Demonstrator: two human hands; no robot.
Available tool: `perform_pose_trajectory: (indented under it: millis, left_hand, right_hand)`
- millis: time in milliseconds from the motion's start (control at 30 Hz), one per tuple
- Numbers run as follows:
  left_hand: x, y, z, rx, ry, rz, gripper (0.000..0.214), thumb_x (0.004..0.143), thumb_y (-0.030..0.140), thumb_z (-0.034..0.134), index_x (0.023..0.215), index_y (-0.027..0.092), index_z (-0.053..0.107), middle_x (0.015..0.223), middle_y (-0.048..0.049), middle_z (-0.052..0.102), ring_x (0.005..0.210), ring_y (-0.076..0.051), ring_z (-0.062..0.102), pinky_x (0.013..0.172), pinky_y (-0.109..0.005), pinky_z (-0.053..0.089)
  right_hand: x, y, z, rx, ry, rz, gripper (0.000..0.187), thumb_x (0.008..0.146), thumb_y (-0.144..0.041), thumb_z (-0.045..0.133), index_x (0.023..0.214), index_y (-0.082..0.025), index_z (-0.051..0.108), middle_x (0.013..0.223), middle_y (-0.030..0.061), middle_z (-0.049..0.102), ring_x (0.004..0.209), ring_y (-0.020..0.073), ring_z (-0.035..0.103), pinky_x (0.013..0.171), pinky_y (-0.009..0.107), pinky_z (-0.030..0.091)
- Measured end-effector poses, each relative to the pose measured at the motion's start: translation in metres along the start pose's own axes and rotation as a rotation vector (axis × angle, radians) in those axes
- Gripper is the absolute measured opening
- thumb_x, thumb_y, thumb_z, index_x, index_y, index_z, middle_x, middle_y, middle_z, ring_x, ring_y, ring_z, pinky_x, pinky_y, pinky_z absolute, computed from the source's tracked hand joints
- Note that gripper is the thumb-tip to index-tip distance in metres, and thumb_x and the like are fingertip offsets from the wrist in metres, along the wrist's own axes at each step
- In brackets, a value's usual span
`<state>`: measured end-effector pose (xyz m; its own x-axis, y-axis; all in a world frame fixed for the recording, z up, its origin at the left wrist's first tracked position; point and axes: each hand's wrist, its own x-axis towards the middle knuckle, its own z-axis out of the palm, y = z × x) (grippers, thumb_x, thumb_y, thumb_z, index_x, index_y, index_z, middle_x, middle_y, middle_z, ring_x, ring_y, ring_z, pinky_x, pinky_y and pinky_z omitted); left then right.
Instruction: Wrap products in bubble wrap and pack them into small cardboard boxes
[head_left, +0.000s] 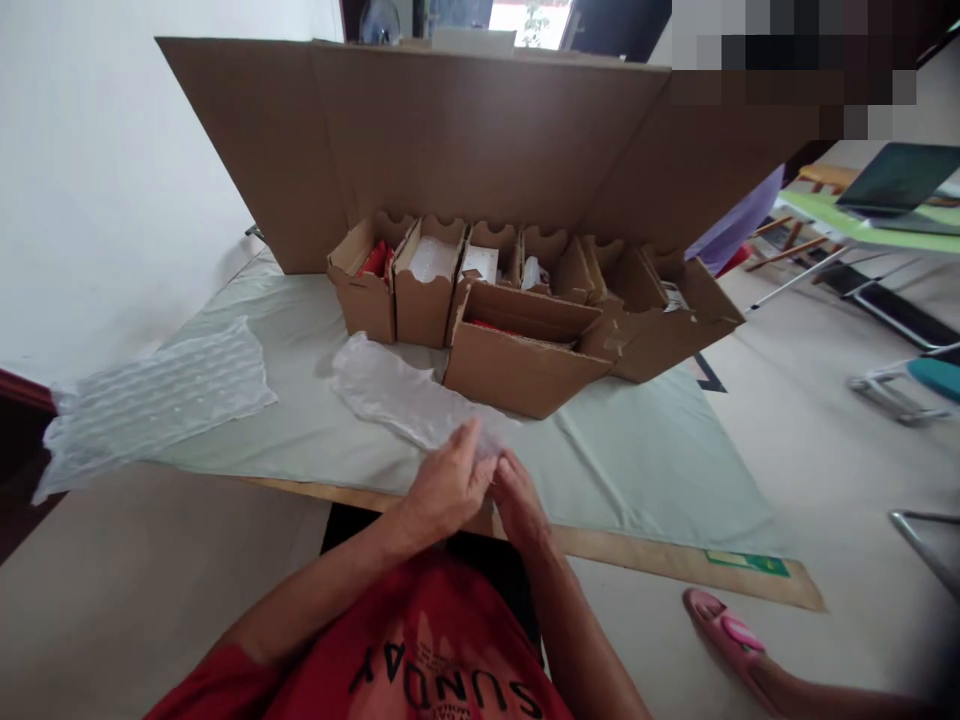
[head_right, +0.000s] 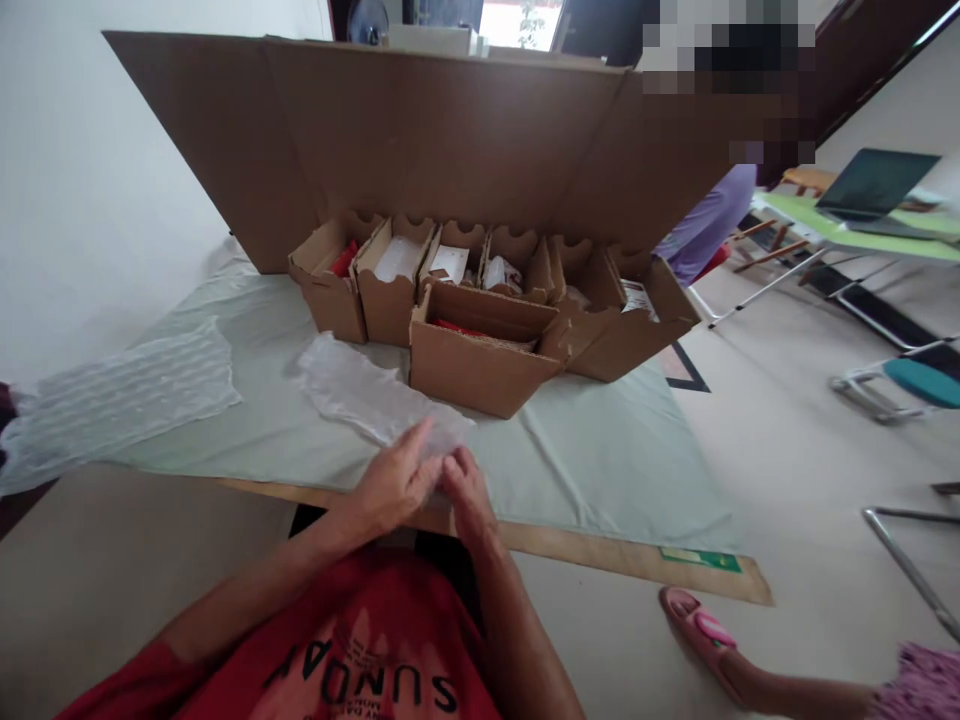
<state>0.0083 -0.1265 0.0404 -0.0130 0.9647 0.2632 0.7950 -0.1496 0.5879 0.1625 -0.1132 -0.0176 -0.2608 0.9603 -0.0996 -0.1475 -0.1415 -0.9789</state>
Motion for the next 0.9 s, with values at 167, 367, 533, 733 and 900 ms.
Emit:
perform_pose_trajectory:
  millis: [167,367,533,733,900]
  left_hand:
    - [-0.013,0.002,0.017,-0.164,-0.100,0.240,0.047,0.093,0.032,0.057,0.139,0.023,0.057,0.147,-0.0128,0.059,0.134,-0.027,0.058,0.111,-0.047,0.049]
    - [0.041,-0.068,-0.004,0.228,-0.102,0.104,0.029,0.086,0.026,0.064,0.111,0.018,0.074,0.139,-0.0180,0.063,0.135,-0.037,0.053,0.111,-0.056,0.042]
    - [0.032,-0.068,0.021,0.296,-0.307,0.175,0.031,0.092,0.033,0.060,0.117,0.019,0.072,0.129,-0.0148,0.069,0.120,-0.032,0.062,0.102,-0.048,0.047]
    - [0.012,-0.053,0.047,0.096,-0.346,0.313,0.046,0.081,0.037,0.073,0.122,0.017,0.069,0.138,-0.0184,0.062,0.129,-0.035,0.055,0.113,-0.053,0.038]
    - [0.003,-0.062,0.037,-0.126,-0.407,0.391,0.075,0.070,0.049,0.081,0.135,0.017,0.061,0.144,-0.0175,0.058,0.137,-0.038,0.048,0.118,-0.055,0.033]
  right_hand:
    - [0.010,-0.008,-0.040,0.052,0.199,0.080,0.061,0.076,-0.066,0.072,0.116,-0.022,0.064,0.113,0.0109,0.074,0.092,0.0260,0.072,0.069,0.036,0.061]
    - [0.036,-0.011,-0.052,-0.109,0.229,0.126,0.042,0.061,-0.043,0.078,0.093,-0.018,0.068,0.065,-0.0017,0.064,0.055,0.0151,0.056,0.041,0.025,0.046]
    - [0.022,-0.029,-0.086,-0.107,0.348,0.109,0.032,0.062,-0.038,0.074,0.085,-0.017,0.067,0.060,-0.0045,0.059,0.051,0.0109,0.050,0.044,0.022,0.042]
    - [-0.008,-0.064,-0.071,0.039,0.336,0.049,0.053,0.068,-0.041,0.080,0.113,-0.019,0.063,0.070,-0.0061,0.061,0.055,0.0101,0.054,0.047,0.023,0.047]
    - [0.024,-0.066,-0.019,0.109,0.219,-0.027,0.053,0.073,-0.040,0.078,0.119,-0.023,0.060,0.073,-0.0061,0.063,0.066,0.0136,0.066,0.061,0.028,0.057]
